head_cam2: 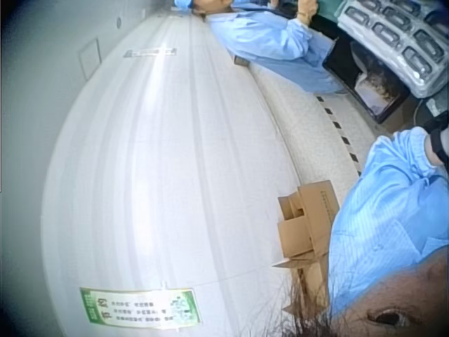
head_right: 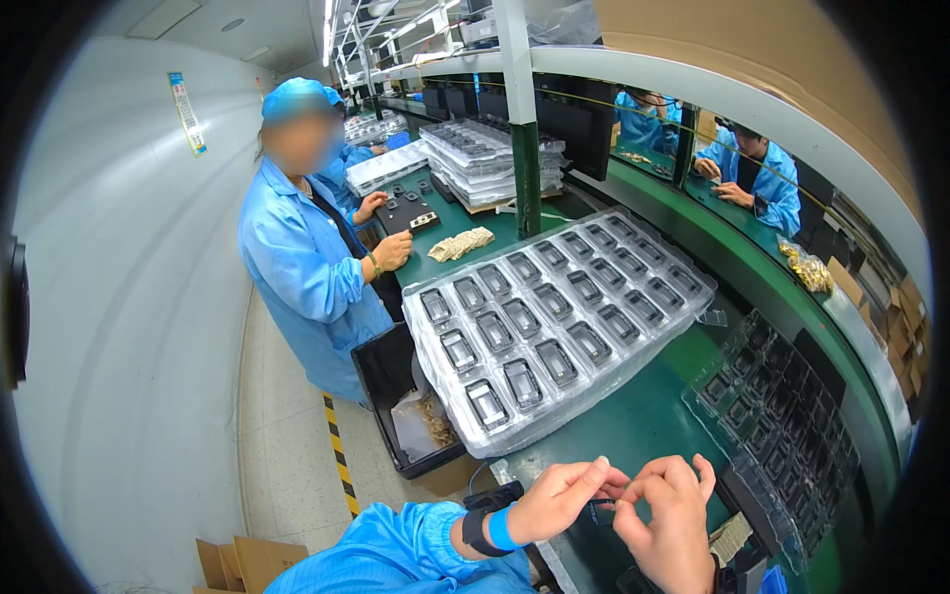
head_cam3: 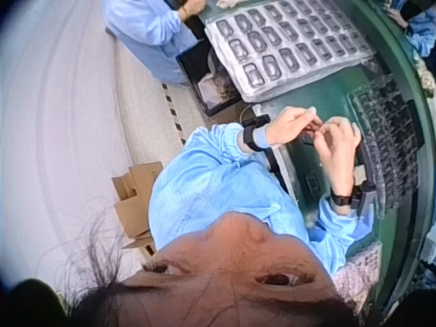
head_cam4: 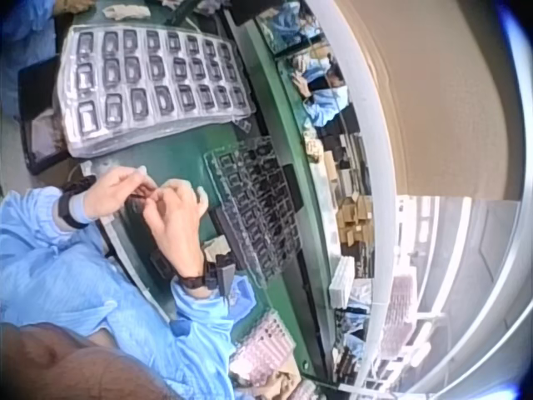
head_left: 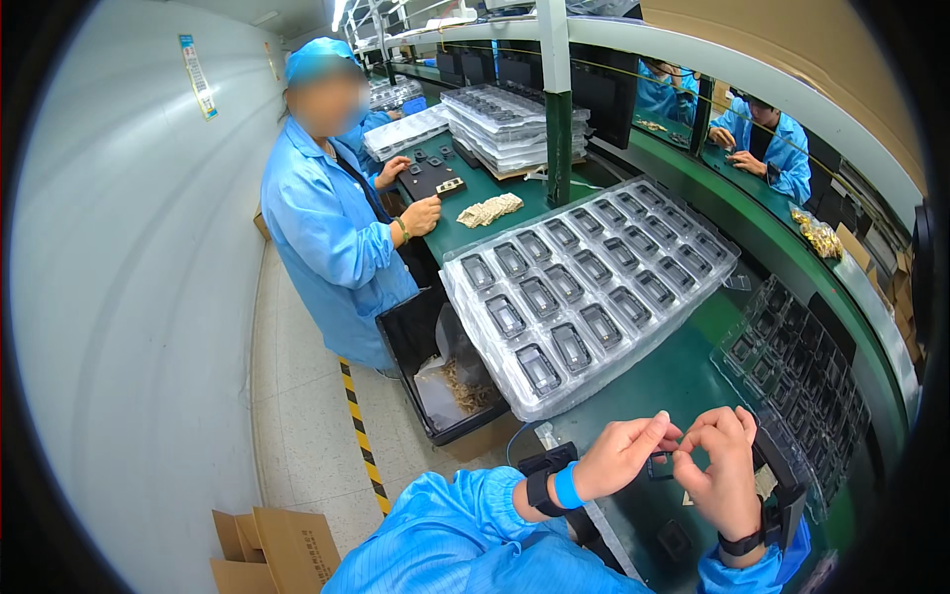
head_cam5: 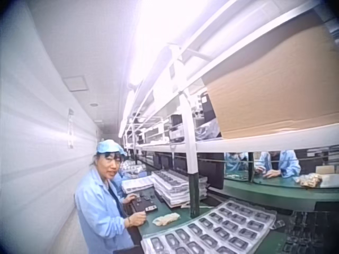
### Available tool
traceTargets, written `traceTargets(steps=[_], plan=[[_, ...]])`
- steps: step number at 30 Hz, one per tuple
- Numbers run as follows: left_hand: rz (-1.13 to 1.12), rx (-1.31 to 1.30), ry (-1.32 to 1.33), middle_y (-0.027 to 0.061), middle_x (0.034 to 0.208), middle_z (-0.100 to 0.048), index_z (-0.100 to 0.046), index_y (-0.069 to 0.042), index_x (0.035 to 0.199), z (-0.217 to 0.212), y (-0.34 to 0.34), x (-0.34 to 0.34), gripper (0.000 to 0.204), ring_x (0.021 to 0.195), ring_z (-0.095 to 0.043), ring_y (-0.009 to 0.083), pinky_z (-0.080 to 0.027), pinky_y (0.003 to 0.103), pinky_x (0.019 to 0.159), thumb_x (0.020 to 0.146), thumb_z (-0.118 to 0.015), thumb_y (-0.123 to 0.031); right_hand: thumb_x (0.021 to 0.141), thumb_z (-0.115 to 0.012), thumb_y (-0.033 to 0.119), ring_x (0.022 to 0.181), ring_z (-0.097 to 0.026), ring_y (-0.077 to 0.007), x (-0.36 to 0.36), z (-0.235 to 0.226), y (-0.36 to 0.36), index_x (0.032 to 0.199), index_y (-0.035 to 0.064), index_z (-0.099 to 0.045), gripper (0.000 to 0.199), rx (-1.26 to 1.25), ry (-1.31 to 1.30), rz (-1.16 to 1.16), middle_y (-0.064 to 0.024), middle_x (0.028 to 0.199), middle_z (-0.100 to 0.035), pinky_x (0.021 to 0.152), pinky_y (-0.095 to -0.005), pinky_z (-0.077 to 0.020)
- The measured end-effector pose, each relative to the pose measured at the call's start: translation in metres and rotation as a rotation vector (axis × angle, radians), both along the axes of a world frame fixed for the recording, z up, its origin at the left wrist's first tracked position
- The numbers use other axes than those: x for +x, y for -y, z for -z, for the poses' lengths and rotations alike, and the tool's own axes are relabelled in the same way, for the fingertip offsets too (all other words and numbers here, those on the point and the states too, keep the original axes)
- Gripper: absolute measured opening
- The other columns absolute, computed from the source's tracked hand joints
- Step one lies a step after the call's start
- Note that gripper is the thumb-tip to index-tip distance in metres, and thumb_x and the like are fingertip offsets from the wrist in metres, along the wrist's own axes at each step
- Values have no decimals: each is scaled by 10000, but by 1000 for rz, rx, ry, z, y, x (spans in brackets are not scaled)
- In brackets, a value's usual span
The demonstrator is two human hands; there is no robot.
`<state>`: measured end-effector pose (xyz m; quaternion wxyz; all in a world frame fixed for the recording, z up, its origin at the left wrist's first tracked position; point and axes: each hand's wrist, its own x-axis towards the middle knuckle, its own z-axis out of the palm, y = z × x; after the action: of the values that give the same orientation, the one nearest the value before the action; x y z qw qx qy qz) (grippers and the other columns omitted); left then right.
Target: Assembling small plastic housings by inserting internal components and checking the fit.
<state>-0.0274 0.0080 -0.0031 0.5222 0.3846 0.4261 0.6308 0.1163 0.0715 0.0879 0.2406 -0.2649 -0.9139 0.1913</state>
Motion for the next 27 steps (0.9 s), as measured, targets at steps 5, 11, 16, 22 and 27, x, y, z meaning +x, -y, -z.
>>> traceTargets(steps=[5, 11, 16, 22, 27], plan=[[35, 0, -95, 129, 1027, -679, -623, 70, 1148, 1, 2, -5, 492, 945, -647, 171, -533, 304, 828, 1041, -415, -363, 685, -643, 24, 790, -543, -206, 4, 7, -15, 707, 3, -552, 96, -226, -217, 53, -87, 826, -537, 710, -296, -429], [65, 64, -247, 72, 960, -705, -655, 27, 1129, -1, 6, 1, 304, 910, -648, 110, -517, 260, 782, 962, -618, -224, 702, -664, 23, 794, -544, -198, 10, 10, -29, 717, -12, -566, 105, -380, -314, 125, -91, 836, -557, 743, -309, -432], [78, 31, -111, 60, 949, -718, -672, 13, 1112, 7, 7, 4, 261, 867, -663, 95, -519, 239, 755, 943, -642, -184, 713, -654, 10, 784, -540, -188, 9, 10, -29, 719, -17, -562, 97, -407, -336, 144, -90, 821, -560, 737, -302, -429], [52, -21, -120, 64, 919, -728, -690, 23, 1072, 2, 8, 7, 248, 819, -670, 87, -519, 223, 710, 946, -637, -185, 723, -650, 3, 782, -548, -176, 11, 10, -29, 742, -24, -586, 72, -422, -343, 127, -87, 828, -563, 735, -295, -437], [62, -32, -149, 75, 921, -726, -690, 25, 1065, 1, 5, 10, 257, 827, -666, 85, -516, 216, 713, 945, -638, -196, 745, -647, -9, 816, -569, -159, 15, 3, -27, 900, -18, -654, 155, -458, -347, 100, -84, 907, -567, 769, -280, -460]])
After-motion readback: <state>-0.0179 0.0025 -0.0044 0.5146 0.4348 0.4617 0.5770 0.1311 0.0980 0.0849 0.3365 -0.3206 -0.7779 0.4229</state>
